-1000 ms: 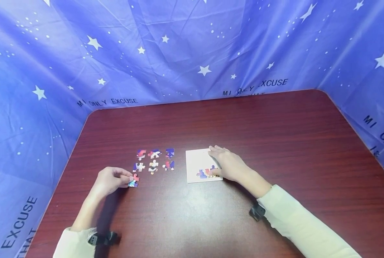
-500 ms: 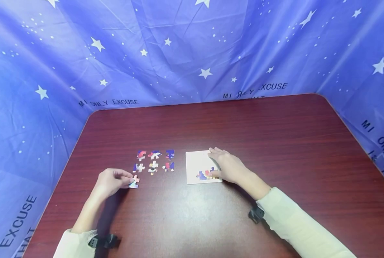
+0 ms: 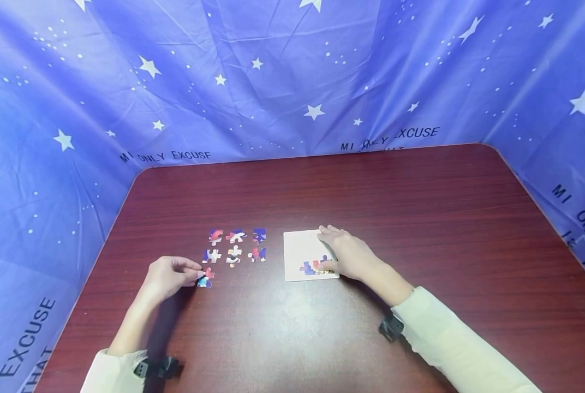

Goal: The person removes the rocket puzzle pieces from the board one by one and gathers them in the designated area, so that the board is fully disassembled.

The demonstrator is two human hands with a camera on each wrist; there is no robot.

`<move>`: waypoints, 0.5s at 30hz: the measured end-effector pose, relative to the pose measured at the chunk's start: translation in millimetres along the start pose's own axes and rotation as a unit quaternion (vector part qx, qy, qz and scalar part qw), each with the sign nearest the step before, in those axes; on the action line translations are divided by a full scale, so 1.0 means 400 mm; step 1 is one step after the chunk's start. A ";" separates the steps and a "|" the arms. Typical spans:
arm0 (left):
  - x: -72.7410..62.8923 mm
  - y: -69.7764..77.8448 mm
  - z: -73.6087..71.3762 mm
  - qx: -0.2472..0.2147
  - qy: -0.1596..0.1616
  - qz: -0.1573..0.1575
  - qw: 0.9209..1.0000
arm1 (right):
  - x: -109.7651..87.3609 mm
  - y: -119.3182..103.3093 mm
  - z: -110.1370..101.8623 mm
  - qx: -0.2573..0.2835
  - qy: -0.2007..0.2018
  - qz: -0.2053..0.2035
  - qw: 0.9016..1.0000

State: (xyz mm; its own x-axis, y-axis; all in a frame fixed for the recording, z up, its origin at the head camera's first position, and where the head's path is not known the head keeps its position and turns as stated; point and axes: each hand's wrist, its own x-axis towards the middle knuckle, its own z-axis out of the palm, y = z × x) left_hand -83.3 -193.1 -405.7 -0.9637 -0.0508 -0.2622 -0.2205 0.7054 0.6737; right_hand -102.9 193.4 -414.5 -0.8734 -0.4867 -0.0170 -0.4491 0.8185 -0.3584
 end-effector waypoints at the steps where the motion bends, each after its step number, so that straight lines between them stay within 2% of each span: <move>1: 0.000 0.001 -0.001 -0.002 -0.001 0.000 1.000 | 0.000 0.000 0.000 0.000 0.000 0.000 1.000; 4: -0.001 0.006 -0.005 -0.003 0.003 0.002 1.000 | 0.000 -0.003 -0.004 0.001 -0.002 0.001 1.000; 8: -0.001 0.030 -0.007 0.018 0.014 0.017 1.000 | 0.000 -0.006 -0.009 0.005 -0.002 0.000 1.000; 12: 0.003 0.071 0.001 0.037 0.015 0.052 0.998 | -0.002 -0.008 -0.012 0.004 -0.007 0.005 1.000; 15: 0.009 0.107 0.019 0.034 0.005 0.079 0.996 | -0.002 -0.009 -0.012 0.002 -0.012 0.008 1.000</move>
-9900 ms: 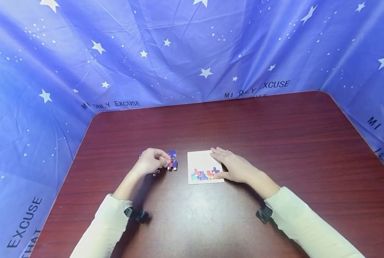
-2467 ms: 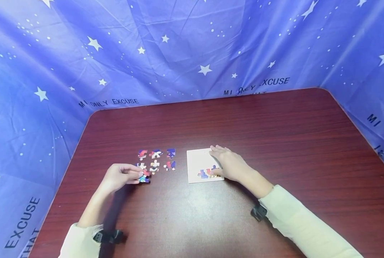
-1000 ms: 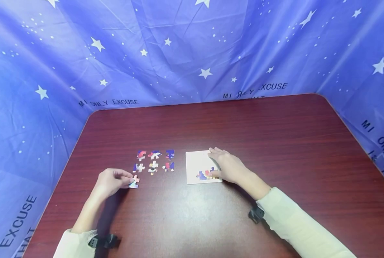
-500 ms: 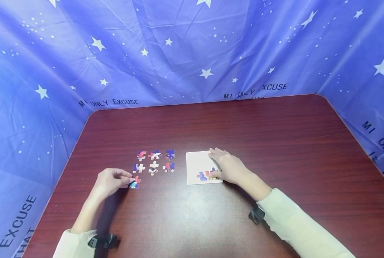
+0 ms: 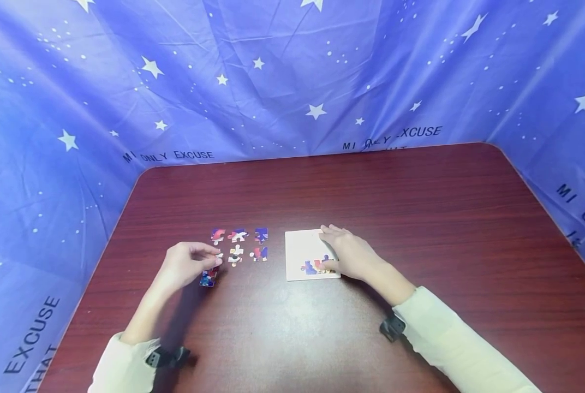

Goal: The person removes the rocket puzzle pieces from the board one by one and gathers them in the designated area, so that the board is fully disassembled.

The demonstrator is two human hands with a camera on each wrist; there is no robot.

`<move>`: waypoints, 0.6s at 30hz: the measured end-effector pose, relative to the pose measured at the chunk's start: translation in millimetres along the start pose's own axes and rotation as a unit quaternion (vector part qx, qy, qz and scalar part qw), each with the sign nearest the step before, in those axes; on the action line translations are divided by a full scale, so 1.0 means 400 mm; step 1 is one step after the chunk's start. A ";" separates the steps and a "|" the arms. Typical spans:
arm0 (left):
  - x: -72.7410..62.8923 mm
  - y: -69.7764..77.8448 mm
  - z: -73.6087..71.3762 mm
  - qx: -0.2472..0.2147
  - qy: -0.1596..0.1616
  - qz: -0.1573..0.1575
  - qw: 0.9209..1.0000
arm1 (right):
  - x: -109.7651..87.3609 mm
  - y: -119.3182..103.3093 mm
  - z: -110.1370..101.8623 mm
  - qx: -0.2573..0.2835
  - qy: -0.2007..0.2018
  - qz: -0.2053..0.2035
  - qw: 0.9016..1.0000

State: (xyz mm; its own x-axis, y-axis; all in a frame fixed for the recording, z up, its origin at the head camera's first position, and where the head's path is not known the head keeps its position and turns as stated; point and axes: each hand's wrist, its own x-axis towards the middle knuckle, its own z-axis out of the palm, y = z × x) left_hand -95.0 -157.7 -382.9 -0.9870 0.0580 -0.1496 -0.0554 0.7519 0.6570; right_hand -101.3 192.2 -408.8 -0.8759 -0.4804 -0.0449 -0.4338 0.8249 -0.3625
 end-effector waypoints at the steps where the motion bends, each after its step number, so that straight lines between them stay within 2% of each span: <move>1: 0.004 0.013 0.007 -0.004 -0.004 0.009 1.000 | 0.000 0.000 0.000 0.000 -0.001 0.000 1.000; 10: 0.042 0.115 0.097 -0.032 -0.043 0.070 0.996 | 0.002 -0.003 0.000 -0.007 -0.006 -0.001 1.000; 18: 0.059 0.186 0.170 -0.041 -0.121 0.112 0.985 | 0.004 0.001 -0.003 -0.002 -0.007 -0.002 1.000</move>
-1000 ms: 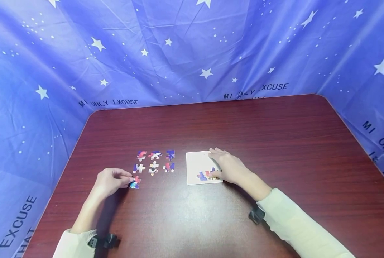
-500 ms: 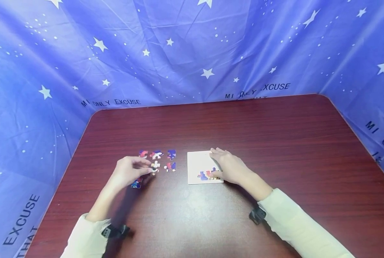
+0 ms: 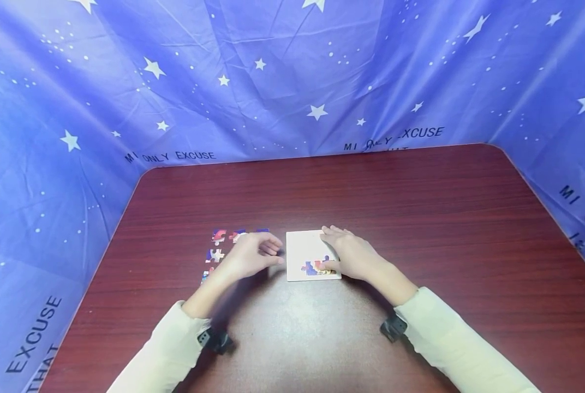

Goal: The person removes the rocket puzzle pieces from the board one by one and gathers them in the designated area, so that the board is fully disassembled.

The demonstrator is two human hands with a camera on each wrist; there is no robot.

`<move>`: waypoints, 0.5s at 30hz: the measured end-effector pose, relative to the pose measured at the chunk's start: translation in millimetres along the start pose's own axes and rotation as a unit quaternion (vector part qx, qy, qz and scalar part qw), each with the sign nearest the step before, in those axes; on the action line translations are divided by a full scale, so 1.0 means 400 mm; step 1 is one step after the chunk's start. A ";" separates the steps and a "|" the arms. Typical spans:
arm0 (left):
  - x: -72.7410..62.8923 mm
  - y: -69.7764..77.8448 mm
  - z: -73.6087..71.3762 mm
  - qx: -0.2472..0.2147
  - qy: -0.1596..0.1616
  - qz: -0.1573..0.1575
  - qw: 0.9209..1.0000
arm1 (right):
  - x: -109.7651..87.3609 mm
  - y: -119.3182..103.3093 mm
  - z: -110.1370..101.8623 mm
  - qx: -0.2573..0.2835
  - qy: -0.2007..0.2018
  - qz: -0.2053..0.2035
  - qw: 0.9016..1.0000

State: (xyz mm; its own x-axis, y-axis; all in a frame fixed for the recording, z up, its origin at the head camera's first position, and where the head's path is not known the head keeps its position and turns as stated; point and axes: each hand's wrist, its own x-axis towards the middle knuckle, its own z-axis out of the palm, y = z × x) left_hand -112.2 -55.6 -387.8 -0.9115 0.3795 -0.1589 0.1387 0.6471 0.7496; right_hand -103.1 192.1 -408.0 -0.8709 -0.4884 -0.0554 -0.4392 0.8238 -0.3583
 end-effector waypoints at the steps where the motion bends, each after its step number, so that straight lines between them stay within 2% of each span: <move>1: 0.005 0.005 0.008 -0.001 -0.008 0.003 1.000 | 0.000 0.001 -0.001 0.001 -0.001 0.000 1.000; 7: 0.025 0.023 0.044 -0.003 -0.043 0.020 0.999 | -0.001 0.006 -0.008 0.005 -0.011 -0.011 1.000; 15: 0.038 0.037 0.070 0.020 -0.064 0.029 0.997 | 0.003 0.010 -0.014 0.011 -0.016 -0.025 0.999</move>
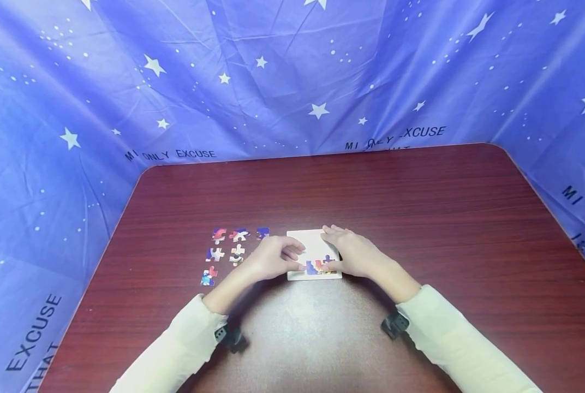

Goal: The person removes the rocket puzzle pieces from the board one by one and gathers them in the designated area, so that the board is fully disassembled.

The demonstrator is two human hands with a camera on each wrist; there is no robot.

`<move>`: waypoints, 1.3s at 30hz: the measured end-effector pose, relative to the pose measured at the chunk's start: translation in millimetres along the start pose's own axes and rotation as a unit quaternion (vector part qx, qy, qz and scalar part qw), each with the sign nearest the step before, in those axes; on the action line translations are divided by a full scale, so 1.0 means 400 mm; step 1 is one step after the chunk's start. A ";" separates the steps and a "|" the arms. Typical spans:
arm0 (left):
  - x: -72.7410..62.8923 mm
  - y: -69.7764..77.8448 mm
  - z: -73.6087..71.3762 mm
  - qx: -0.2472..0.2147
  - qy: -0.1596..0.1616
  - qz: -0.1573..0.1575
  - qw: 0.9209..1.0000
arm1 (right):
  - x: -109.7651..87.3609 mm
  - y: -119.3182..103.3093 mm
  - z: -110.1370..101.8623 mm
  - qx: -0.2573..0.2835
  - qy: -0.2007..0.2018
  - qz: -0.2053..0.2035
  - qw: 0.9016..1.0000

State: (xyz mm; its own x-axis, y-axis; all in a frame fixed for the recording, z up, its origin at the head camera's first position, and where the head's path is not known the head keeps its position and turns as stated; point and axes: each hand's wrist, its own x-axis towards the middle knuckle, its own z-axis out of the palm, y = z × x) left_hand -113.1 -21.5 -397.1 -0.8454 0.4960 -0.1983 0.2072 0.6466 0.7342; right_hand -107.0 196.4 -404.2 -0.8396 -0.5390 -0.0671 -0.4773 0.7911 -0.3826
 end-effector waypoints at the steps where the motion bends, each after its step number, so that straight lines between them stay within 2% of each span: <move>1: 0.001 0.002 0.002 0.001 -0.003 0.003 1.000 | 0.000 0.001 0.000 0.002 -0.001 0.000 1.000; 14: 0.001 0.010 0.029 0.012 -0.028 0.020 0.999 | 0.002 0.002 0.009 0.000 -0.003 0.009 1.000; 22: 0.005 0.015 0.037 0.009 -0.025 0.002 1.000 | 0.003 0.006 0.012 0.000 0.000 0.008 1.000; 31: 0.006 0.016 0.041 -0.022 -0.015 -0.004 1.000 | 0.001 0.002 0.013 0.001 0.001 0.007 1.000; 39: 0.008 0.014 0.043 -0.066 0.001 -0.032 0.997 | 0.000 0.001 0.009 0.005 0.003 0.006 1.000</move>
State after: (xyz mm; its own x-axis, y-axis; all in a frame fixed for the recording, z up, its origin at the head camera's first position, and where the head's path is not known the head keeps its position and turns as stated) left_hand -106.2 -6.2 -405.0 -0.8559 0.4544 -0.2468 0.0857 0.5954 0.7989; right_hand -106.2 195.6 -407.7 -0.8467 -0.5280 -0.0662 -0.4650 0.7946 -0.3903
